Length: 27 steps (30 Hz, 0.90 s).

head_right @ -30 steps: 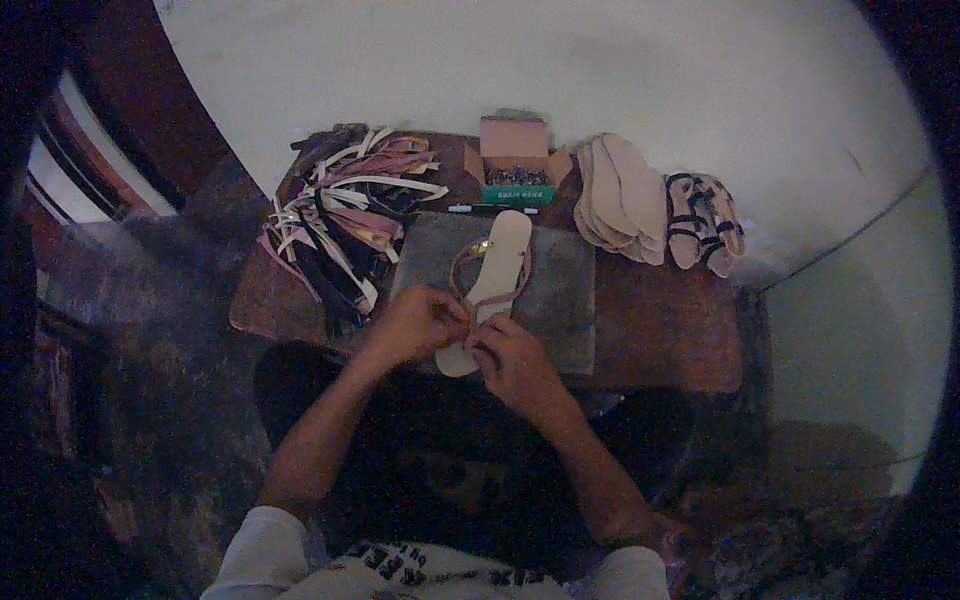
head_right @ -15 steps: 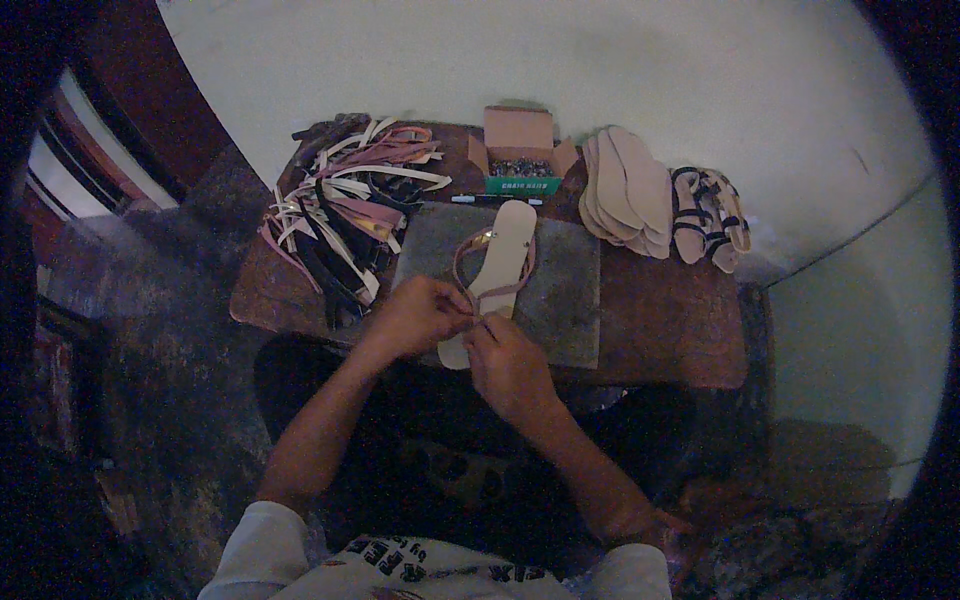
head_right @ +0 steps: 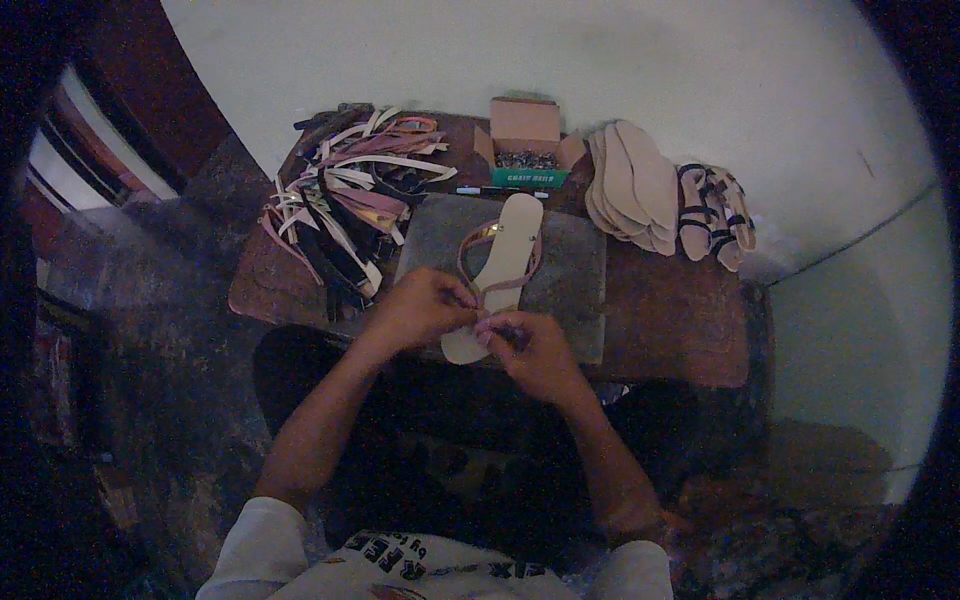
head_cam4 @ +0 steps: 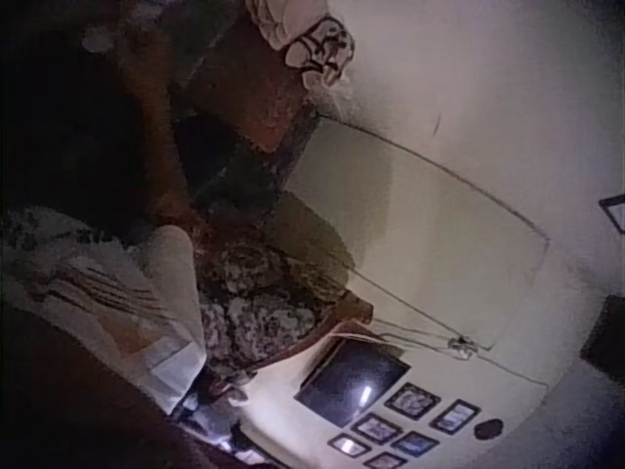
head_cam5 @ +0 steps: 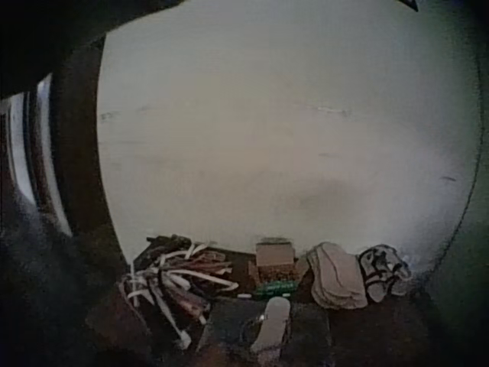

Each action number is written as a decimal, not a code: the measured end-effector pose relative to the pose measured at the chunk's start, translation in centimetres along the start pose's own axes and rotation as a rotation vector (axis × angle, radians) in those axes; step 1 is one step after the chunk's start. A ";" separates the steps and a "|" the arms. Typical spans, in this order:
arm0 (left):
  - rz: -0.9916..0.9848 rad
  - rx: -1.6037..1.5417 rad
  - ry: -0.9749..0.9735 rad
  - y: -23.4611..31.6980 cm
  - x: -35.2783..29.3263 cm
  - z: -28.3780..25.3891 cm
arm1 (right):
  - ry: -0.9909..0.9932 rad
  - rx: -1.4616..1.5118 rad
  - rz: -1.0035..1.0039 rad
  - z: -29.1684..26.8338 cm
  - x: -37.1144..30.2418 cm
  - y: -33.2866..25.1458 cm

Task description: The person assembles a flip-flop by attaching a pink strap to a beige sole. They thread the strap through a metal eyelet on the sole and tie it into a knot to secure it in place.

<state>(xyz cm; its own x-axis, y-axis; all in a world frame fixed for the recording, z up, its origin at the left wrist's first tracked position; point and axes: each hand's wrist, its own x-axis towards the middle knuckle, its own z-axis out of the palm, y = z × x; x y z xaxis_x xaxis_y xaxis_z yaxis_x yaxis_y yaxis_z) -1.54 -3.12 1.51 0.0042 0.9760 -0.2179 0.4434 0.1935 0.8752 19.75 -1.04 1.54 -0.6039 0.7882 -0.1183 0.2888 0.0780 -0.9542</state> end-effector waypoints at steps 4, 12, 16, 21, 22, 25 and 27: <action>-0.012 0.000 -0.007 0.3 0.0 -0.1 | -0.003 -0.019 -0.038 -0.1 0.0 0.0; -0.055 0.014 -0.015 1.0 -0.2 -0.3 | 0.072 -0.164 -0.200 0.1 0.0 -0.3; -0.020 -0.029 -0.010 -0.1 0.2 0.0 | 0.066 -0.150 -0.239 0.1 0.0 -0.3; 0.049 -0.039 -0.010 -0.2 0.3 0.0 | 0.073 -0.063 -0.243 0.0 -0.2 -0.5; 0.070 -0.057 0.009 -0.7 0.5 0.2 | 0.080 -0.089 -0.268 -0.1 -0.1 -0.6; 0.072 -0.063 0.024 -0.7 0.5 0.3 | 0.105 -0.156 -0.324 -0.2 -0.1 -0.8; 0.040 -0.040 -0.002 -0.1 0.4 0.0 | 0.116 -0.201 -0.347 -0.3 -0.1 -1.0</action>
<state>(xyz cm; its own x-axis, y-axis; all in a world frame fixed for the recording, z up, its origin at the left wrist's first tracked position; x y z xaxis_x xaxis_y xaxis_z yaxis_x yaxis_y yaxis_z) -1.60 -2.78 1.31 0.0232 0.9828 -0.1832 0.4065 0.1581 0.8999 19.74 -1.01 2.55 -0.6063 0.7569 0.2440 0.2287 0.4598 -0.8581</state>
